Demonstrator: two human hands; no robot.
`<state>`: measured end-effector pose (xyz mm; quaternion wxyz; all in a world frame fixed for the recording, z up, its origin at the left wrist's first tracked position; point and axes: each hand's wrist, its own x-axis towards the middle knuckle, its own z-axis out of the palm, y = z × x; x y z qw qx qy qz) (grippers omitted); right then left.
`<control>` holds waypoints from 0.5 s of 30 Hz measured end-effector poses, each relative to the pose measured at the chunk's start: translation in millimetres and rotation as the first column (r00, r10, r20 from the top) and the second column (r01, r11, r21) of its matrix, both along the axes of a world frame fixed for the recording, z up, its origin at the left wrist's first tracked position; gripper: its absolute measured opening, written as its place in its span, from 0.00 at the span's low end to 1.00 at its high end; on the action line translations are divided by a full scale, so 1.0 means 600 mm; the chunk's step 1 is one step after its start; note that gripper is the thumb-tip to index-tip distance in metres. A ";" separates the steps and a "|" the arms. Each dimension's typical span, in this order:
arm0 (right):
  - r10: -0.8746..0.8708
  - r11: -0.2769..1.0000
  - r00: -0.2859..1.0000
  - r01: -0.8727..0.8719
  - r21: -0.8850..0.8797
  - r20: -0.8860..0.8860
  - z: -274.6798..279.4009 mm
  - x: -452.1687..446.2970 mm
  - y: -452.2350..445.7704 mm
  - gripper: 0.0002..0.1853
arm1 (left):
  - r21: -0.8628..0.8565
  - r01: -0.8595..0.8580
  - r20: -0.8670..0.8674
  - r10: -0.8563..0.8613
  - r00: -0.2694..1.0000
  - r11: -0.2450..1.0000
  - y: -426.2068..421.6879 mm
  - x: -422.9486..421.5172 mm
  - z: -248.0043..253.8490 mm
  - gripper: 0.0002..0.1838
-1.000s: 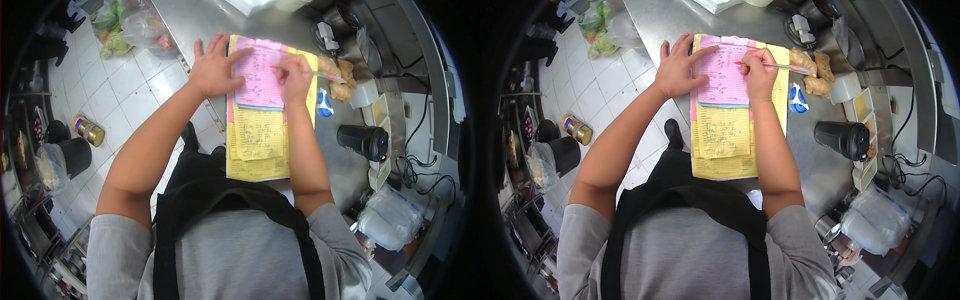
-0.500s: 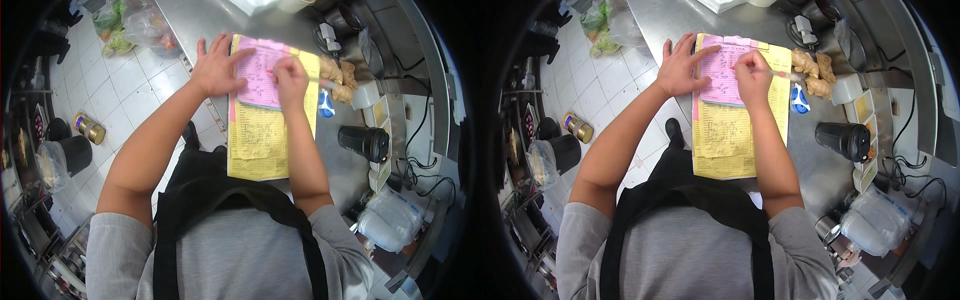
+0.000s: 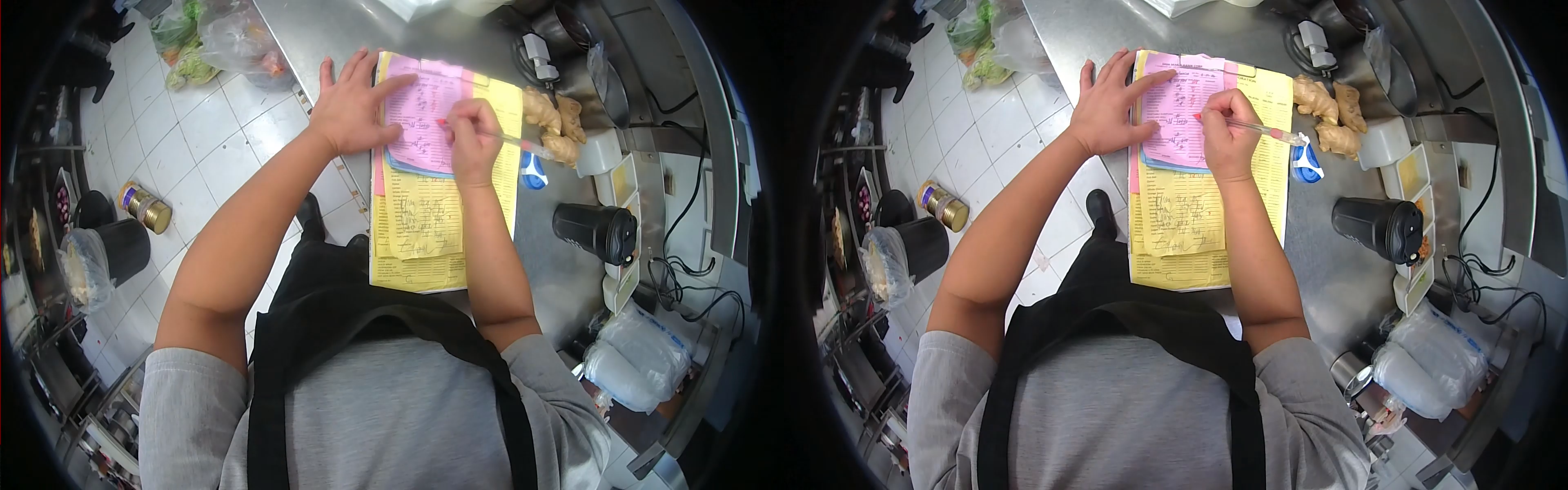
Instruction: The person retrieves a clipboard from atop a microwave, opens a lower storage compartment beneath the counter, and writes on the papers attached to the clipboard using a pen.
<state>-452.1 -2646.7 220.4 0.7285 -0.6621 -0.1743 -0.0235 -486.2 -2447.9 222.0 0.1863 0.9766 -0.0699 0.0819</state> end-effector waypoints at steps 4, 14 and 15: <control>0.007 1.000 1.000 -0.007 -0.002 -0.006 -0.007 0.003 -0.003 0.05 | -0.010 0.003 0.021 -0.003 1.000 1.000 0.000 0.000 -0.004 0.42; 0.038 0.999 0.998 -0.038 -0.005 0.044 -0.016 0.007 -0.007 0.06 | 0.031 -0.004 -0.001 0.004 1.000 1.000 -0.001 0.001 -0.001 0.42; 0.039 0.999 0.998 -0.039 -0.010 0.042 -0.015 0.006 -0.007 0.06 | 0.030 -0.004 -0.007 0.004 1.000 1.000 -0.001 0.001 -0.001 0.42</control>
